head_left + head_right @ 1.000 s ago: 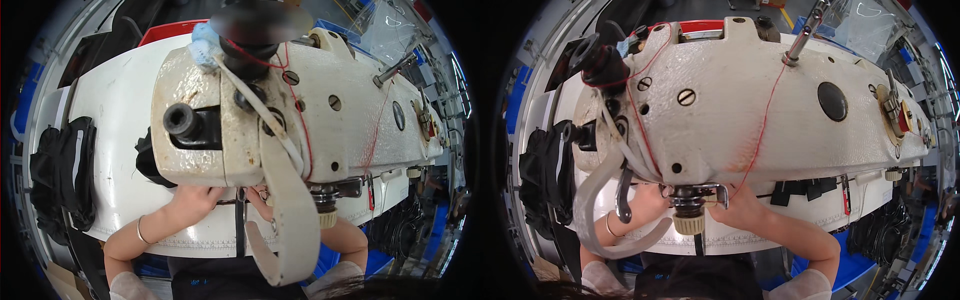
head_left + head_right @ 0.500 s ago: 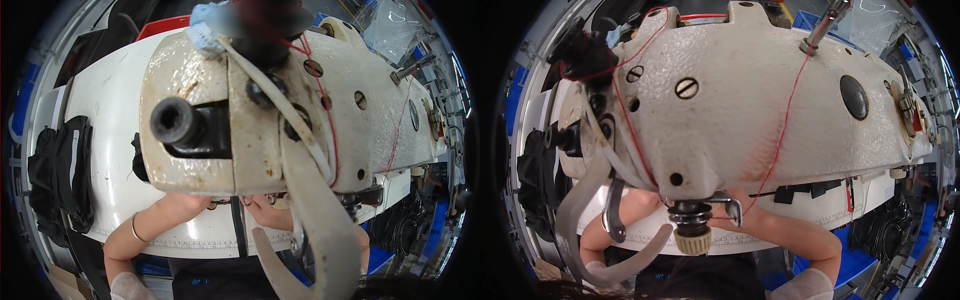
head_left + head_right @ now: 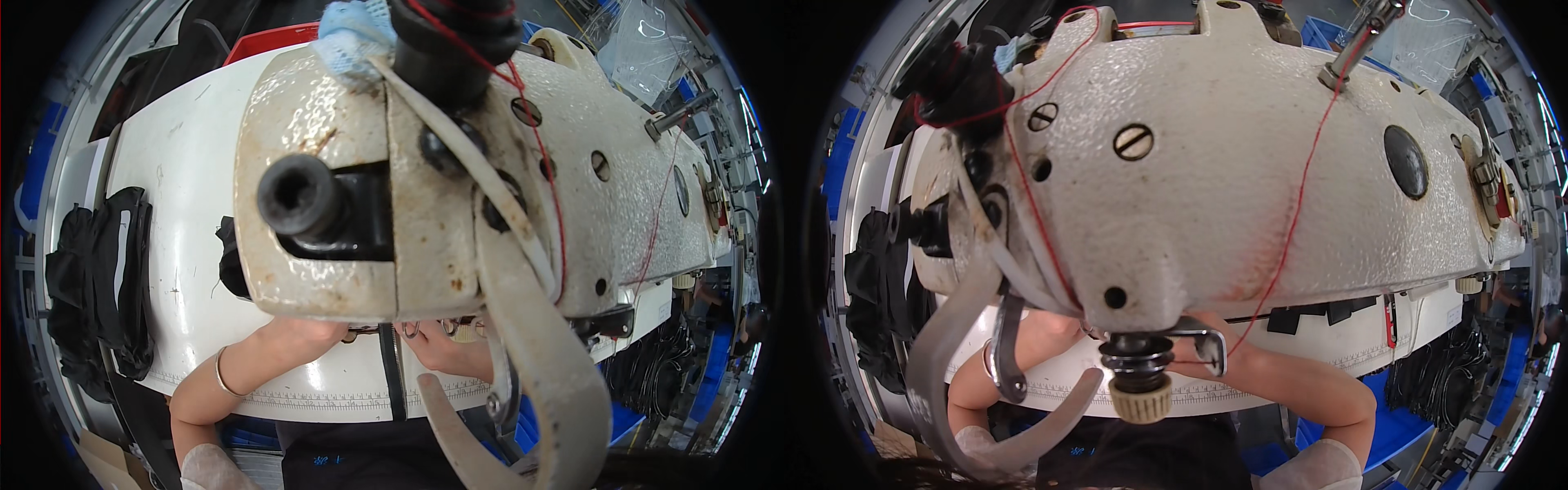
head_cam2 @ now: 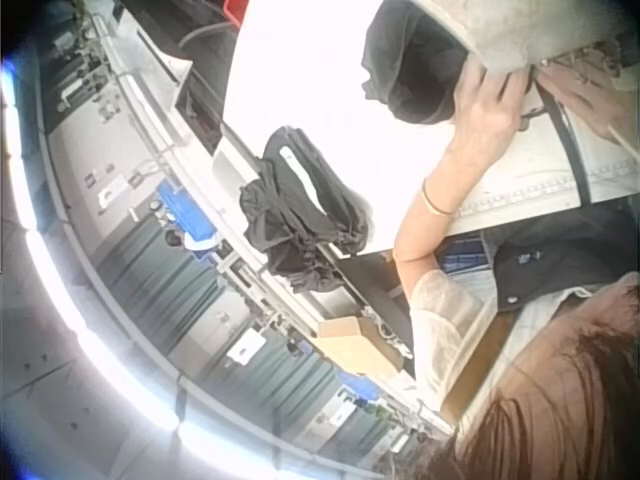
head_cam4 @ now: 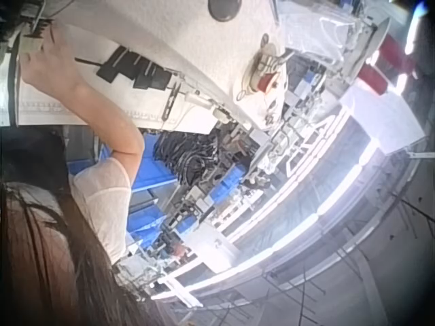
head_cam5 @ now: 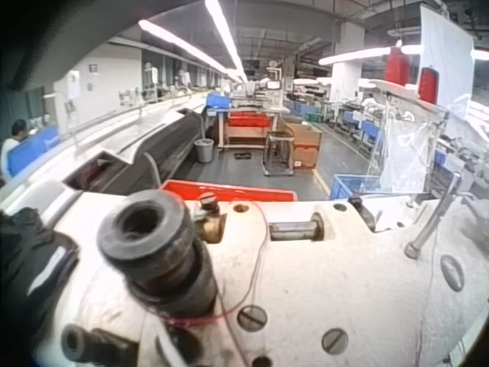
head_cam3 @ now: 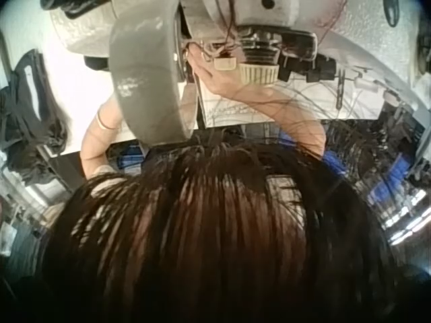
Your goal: Sewing a strap onto a black leather bag using an industrial sewing machine.
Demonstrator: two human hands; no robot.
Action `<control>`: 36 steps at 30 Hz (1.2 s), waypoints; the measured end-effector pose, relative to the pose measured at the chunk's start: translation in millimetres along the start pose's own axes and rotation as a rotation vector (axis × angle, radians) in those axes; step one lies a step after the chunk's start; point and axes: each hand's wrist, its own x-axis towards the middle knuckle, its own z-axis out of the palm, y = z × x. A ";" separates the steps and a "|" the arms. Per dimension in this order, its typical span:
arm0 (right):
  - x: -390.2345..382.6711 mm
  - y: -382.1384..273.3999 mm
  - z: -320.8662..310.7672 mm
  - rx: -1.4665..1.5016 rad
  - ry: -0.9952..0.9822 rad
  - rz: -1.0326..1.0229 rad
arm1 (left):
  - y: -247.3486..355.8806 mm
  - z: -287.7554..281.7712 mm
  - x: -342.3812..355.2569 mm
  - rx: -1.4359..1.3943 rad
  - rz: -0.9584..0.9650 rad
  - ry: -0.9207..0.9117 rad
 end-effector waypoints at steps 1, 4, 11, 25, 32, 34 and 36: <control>0.3 0.6 0.0 0.000 0.000 0.000 | 0.1 -0.3 0.1 0.009 0.003 0.000; 1.1 -4.2 1.6 -0.035 -0.001 -0.025 | 0.7 -0.8 2.0 0.034 0.014 0.013; 0.8 2.7 -3.2 0.289 0.043 0.115 | 10.9 -7.8 8.0 0.085 -0.015 0.052; 2.4 8.3 -3.2 -0.199 0.079 -0.131 | 17.8 -0.7 5.6 0.099 -0.031 0.072; -1.6 -5.8 -3.0 -0.384 -0.062 -0.080 | 27.4 -5.3 2.8 0.220 0.020 -0.053; -3.7 -7.2 -3.2 0.073 0.003 0.091 | 28.4 -4.7 3.9 0.231 0.037 -0.068; -7.3 -6.3 -4.9 0.524 0.063 0.262 | 34.1 -5.0 8.9 0.155 0.007 -0.052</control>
